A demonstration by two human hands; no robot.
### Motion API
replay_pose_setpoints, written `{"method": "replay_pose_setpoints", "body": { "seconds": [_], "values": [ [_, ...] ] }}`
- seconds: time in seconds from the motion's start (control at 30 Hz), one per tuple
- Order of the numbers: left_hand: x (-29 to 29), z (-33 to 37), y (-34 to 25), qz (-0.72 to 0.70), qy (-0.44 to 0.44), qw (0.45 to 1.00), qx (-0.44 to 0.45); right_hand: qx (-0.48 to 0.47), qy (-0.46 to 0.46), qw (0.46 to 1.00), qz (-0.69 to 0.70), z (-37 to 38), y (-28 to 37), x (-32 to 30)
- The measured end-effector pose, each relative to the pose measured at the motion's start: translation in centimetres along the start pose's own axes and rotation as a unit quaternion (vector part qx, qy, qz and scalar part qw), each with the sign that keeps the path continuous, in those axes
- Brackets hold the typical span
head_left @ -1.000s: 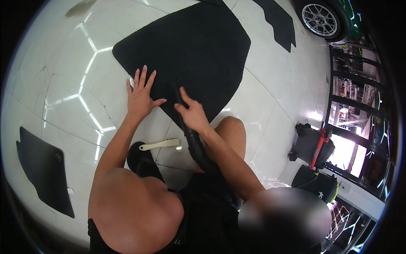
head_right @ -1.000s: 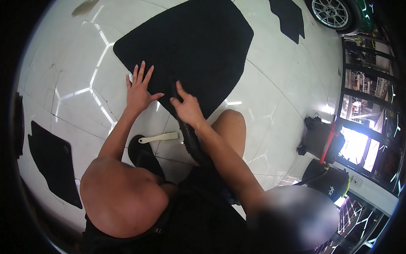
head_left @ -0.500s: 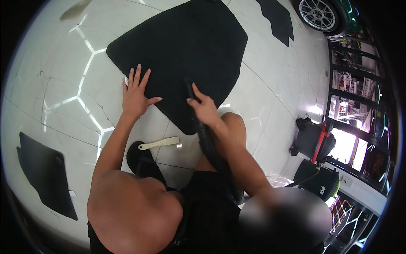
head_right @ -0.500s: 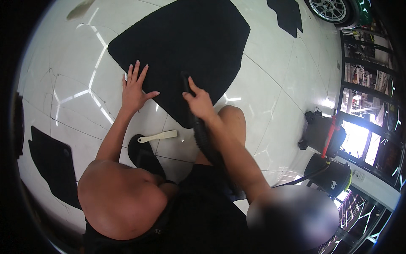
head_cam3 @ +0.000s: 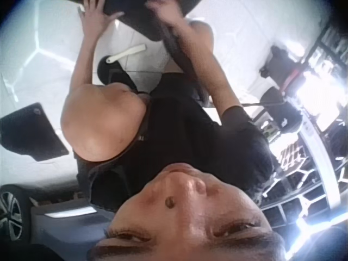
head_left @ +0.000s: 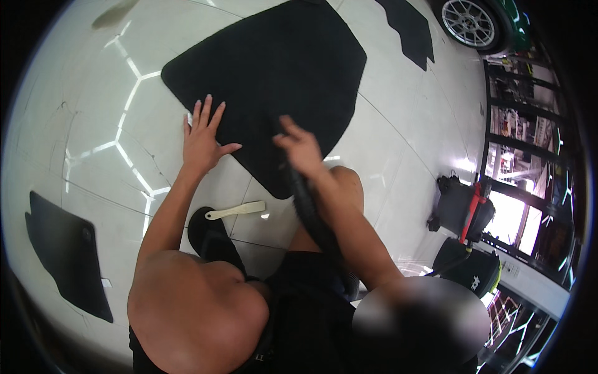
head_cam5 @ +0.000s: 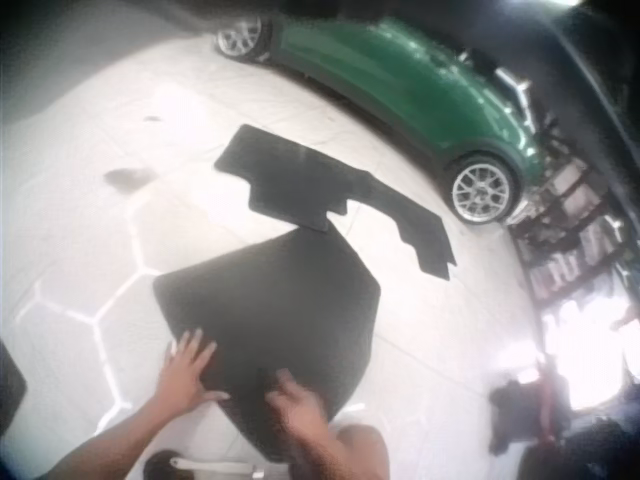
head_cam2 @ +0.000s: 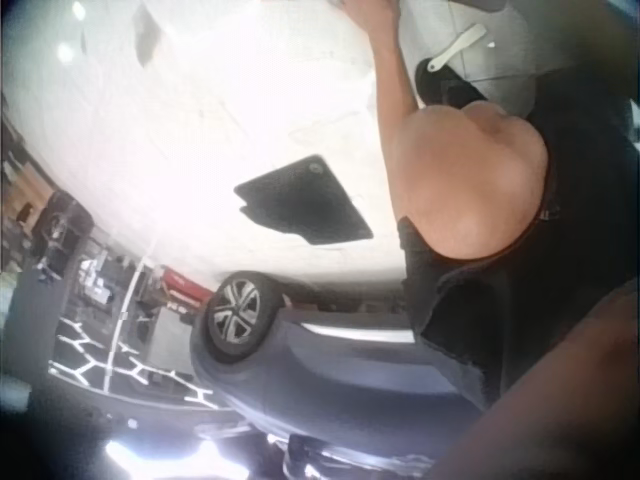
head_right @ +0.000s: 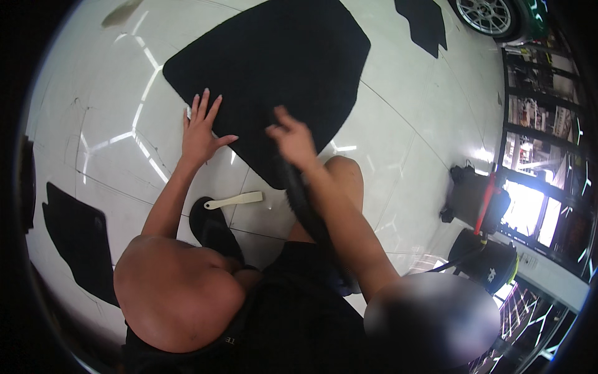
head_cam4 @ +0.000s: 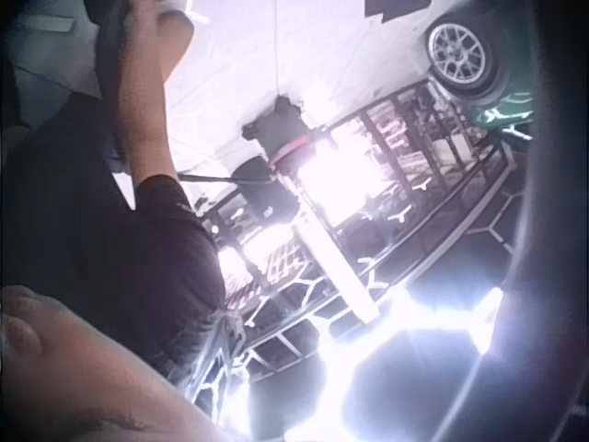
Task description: The person kneels on the floor and uses a vacuum cleaner hose to clean a black car floor mat. They systematically move the nozzle across the mat's surface to remove debris.
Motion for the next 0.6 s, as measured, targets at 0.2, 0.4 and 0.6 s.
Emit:
{"method": "replay_pose_setpoints", "body": {
  "seconds": [0.2, 0.4, 0.6],
  "values": [
    [0.3, -0.1, -0.4, 0.025, 0.005, 0.999, -0.024, -0.056, -0.041, 0.985, -0.156, -1.5, 3.3, 4.2],
    [0.0, -0.1, -0.4, 0.002, -0.017, 1.000, 0.014, 0.003, 0.021, 0.999, 0.034, 1.7, 1.9, 1.7],
    [0.5, -0.2, 0.4, 0.044, -0.004, 0.999, -0.020, -0.099, 0.010, 0.979, -0.177, 0.5, 5.7, 7.0]
  ]
}}
Point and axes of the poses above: each hand's wrist, its own z-axis towards the middle knuckle, its own x-axis out of the palm, y = z × x, the point moved 6 cm from there along z, towards the middle knuckle, and after that the axes turned 7 degrees about -z, right-handed, at the moved point
